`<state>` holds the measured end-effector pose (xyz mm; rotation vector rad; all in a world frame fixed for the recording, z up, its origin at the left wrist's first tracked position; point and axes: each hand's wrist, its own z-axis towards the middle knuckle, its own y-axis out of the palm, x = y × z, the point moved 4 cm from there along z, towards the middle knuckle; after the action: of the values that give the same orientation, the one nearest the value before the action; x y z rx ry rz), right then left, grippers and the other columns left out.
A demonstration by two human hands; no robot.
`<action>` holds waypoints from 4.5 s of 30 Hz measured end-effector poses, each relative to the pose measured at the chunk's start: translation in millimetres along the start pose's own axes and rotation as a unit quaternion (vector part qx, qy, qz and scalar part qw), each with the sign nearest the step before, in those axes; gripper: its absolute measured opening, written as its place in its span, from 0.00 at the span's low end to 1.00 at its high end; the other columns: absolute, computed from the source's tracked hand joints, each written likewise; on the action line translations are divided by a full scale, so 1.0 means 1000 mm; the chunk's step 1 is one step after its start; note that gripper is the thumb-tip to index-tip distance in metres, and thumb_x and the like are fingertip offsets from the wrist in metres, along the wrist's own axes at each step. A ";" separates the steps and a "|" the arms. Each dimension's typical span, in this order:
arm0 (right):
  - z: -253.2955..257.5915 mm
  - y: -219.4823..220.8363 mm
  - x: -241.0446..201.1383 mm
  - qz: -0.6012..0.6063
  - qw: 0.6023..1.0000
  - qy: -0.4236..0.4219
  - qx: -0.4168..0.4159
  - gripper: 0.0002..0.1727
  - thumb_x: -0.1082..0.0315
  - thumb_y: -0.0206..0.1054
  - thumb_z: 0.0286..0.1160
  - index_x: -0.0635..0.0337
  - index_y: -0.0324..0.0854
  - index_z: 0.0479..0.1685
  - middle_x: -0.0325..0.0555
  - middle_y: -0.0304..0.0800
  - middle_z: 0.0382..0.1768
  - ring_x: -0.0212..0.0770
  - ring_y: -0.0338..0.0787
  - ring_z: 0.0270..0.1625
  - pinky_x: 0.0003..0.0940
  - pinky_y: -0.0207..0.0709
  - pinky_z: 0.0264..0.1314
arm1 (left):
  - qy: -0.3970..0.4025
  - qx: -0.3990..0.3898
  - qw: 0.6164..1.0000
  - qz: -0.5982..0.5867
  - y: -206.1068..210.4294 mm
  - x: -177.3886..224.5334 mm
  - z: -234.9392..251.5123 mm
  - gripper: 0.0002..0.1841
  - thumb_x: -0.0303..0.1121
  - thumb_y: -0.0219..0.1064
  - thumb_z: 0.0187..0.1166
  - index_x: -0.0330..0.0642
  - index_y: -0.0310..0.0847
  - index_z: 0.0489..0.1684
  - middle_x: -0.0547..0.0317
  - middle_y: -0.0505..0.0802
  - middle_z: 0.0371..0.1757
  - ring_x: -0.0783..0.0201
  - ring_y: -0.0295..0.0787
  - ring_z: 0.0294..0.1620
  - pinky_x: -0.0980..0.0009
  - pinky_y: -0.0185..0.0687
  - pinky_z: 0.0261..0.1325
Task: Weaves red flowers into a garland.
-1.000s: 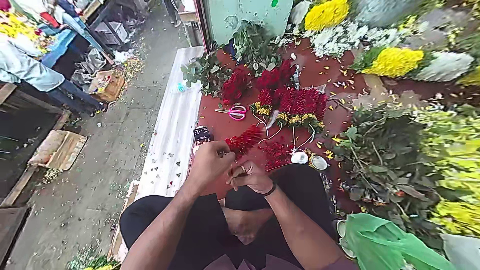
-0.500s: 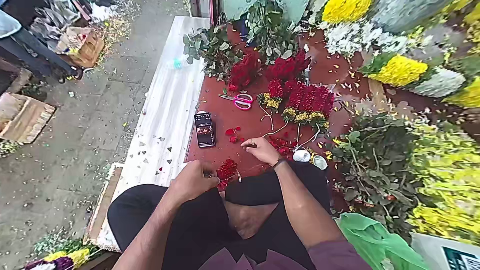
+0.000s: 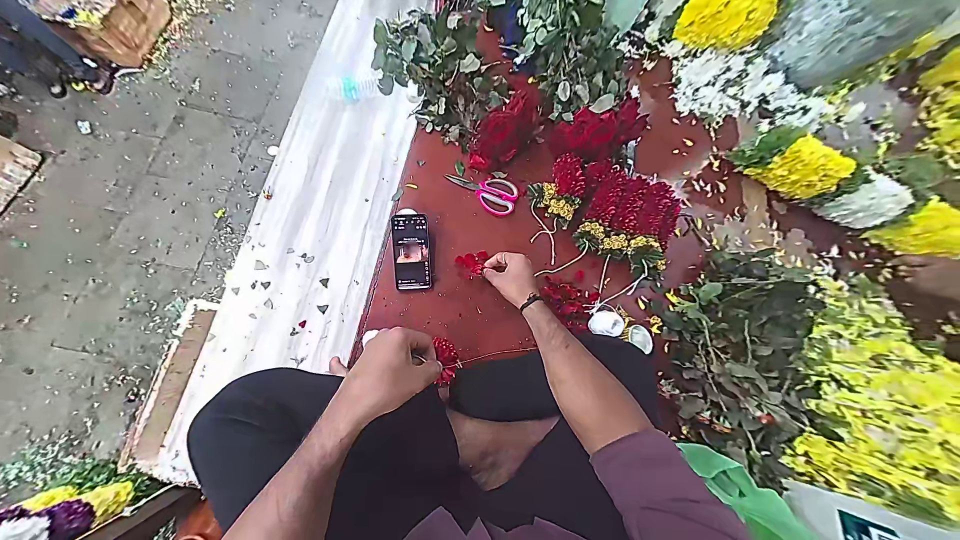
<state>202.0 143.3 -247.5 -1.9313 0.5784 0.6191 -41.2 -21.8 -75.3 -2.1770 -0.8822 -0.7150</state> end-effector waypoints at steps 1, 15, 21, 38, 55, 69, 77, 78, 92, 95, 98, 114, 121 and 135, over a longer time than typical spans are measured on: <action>-0.001 -0.002 0.003 0.031 0.999 0.011 0.008 0.07 0.68 0.77 0.63 0.55 0.93 0.39 0.44 0.96 0.37 0.43 0.94 0.42 0.53 0.87 0.51 | 0.000 -0.005 1.000 0.002 0.002 0.001 0.000 0.09 0.46 0.71 0.73 0.55 0.90 0.28 0.71 0.88 0.23 0.71 0.82 0.24 0.60 0.80 0.32; -0.003 0.002 0.024 0.118 0.987 0.102 -0.045 0.13 0.71 0.81 0.60 0.62 0.90 0.44 0.53 0.94 0.38 0.47 0.91 0.36 0.50 0.85 0.40 | -0.004 -0.010 1.000 0.007 0.011 -0.003 0.006 0.10 0.46 0.71 0.72 0.52 0.90 0.28 0.68 0.89 0.25 0.68 0.85 0.27 0.57 0.82 0.35; -0.006 -0.009 -0.004 -0.040 0.998 0.051 0.013 0.09 0.62 0.69 0.73 0.47 0.94 0.44 0.44 0.96 0.43 0.49 0.93 0.52 0.63 0.83 0.57 | -0.013 -0.004 1.000 0.012 0.011 -0.001 0.004 0.10 0.46 0.71 0.71 0.53 0.89 0.26 0.69 0.89 0.24 0.68 0.84 0.26 0.57 0.81 0.34; -0.014 0.014 -0.016 0.098 0.994 0.043 -0.003 0.08 0.72 0.76 0.62 0.56 0.93 0.40 0.43 0.96 0.37 0.41 0.94 0.39 0.49 0.88 0.48 | -0.016 -0.017 1.000 0.015 0.014 0.000 0.004 0.10 0.46 0.71 0.72 0.53 0.89 0.27 0.68 0.89 0.24 0.68 0.85 0.26 0.57 0.82 0.35; -0.115 -0.032 -0.053 0.387 0.922 0.012 -0.028 0.14 0.77 0.74 0.73 0.63 0.87 0.57 0.52 0.93 0.39 0.40 0.86 0.26 0.32 0.83 0.27 | 0.006 -0.015 1.000 0.021 0.014 0.003 0.000 0.10 0.46 0.71 0.72 0.52 0.89 0.26 0.68 0.88 0.23 0.67 0.84 0.25 0.56 0.81 0.34; -0.115 -0.034 -0.060 0.357 0.932 -0.052 -0.018 0.09 0.76 0.67 0.77 0.61 0.92 0.47 0.48 0.95 0.38 0.39 0.86 0.28 0.33 0.82 0.32 | -0.006 -0.020 1.000 0.018 0.016 -0.001 0.004 0.11 0.45 0.72 0.72 0.51 0.89 0.28 0.66 0.89 0.24 0.67 0.85 0.27 0.56 0.82 0.36; -0.115 -0.034 -0.067 0.306 0.945 -0.115 0.019 0.07 0.73 0.78 0.67 0.57 0.92 0.43 0.42 0.96 0.42 0.39 0.94 0.37 0.37 0.91 0.40 | -0.003 -0.005 1.000 0.018 0.013 -0.002 0.003 0.11 0.46 0.72 0.71 0.51 0.89 0.25 0.67 0.87 0.21 0.68 0.82 0.24 0.58 0.79 0.32; -0.117 -0.034 -0.069 0.303 0.946 -0.111 0.024 0.05 0.71 0.77 0.70 0.56 0.92 0.42 0.42 0.95 0.41 0.39 0.92 0.35 0.37 0.90 0.37 | -0.001 -0.003 1.000 0.018 0.013 -0.002 0.003 0.11 0.45 0.72 0.72 0.51 0.89 0.26 0.68 0.87 0.21 0.68 0.82 0.24 0.58 0.79 0.32; -0.184 -0.023 -0.108 0.482 0.870 -0.031 -0.099 0.27 0.79 0.79 0.59 0.66 0.76 0.61 0.58 0.93 0.34 0.44 0.90 0.27 0.33 0.83 0.26 | -0.034 0.050 0.998 -0.036 0.007 -0.006 0.002 0.11 0.45 0.70 0.77 0.50 0.94 0.35 0.64 0.93 0.30 0.66 0.89 0.32 0.54 0.86 0.42; -0.192 -0.010 -0.111 0.457 0.882 -0.002 -0.117 0.29 0.78 0.83 0.56 0.68 0.75 0.60 0.57 0.94 0.32 0.44 0.90 0.23 0.32 0.81 0.21 | -0.008 0.044 0.997 -0.055 0.010 -0.002 0.004 0.10 0.41 0.68 0.79 0.50 0.95 0.41 0.65 0.95 0.33 0.70 0.89 0.33 0.59 0.86 0.43; -0.188 -0.005 -0.109 0.417 0.904 0.019 -0.094 0.30 0.76 0.85 0.54 0.66 0.76 0.58 0.54 0.94 0.30 0.43 0.90 0.21 0.32 0.81 0.19 | 0.015 0.038 0.997 -0.066 0.013 0.002 0.005 0.08 0.39 0.70 0.77 0.50 0.96 0.42 0.66 0.95 0.32 0.72 0.89 0.31 0.64 0.87 0.41; -0.173 -0.026 -0.075 0.319 0.916 0.068 -0.231 0.42 0.64 0.88 0.52 0.57 0.73 0.74 0.43 0.84 0.20 0.33 0.77 0.15 0.27 0.72 0.18 | 0.052 -0.040 0.995 -0.071 0.028 -0.005 0.020 0.08 0.43 0.75 0.73 0.50 0.94 0.33 0.68 0.93 0.28 0.74 0.87 0.30 0.64 0.84 0.39; -0.163 -0.034 -0.069 0.273 0.936 -0.052 -0.214 0.35 0.65 0.85 0.56 0.55 0.80 0.70 0.43 0.94 0.44 0.39 0.92 0.47 0.40 0.88 0.52 | 0.001 0.000 0.998 -0.059 0.016 -0.007 0.016 0.11 0.42 0.76 0.67 0.49 0.88 0.20 0.67 0.85 0.19 0.70 0.79 0.23 0.60 0.76 0.31; -0.187 -0.058 -0.114 0.373 0.860 -0.288 -0.196 0.06 0.67 0.76 0.72 0.61 0.94 0.36 0.40 0.93 0.35 0.32 0.90 0.40 0.29 0.86 0.45 | -0.059 -0.089 0.951 0.289 -0.011 0.074 -0.017 0.12 0.42 0.78 0.66 0.42 0.89 0.26 0.49 0.91 0.29 0.45 0.89 0.38 0.33 0.80 0.43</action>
<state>184.5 10.7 -64.4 -1.6933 0.8483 1.8577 -7.7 -0.1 -10.2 -2.4843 -0.2009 -0.3830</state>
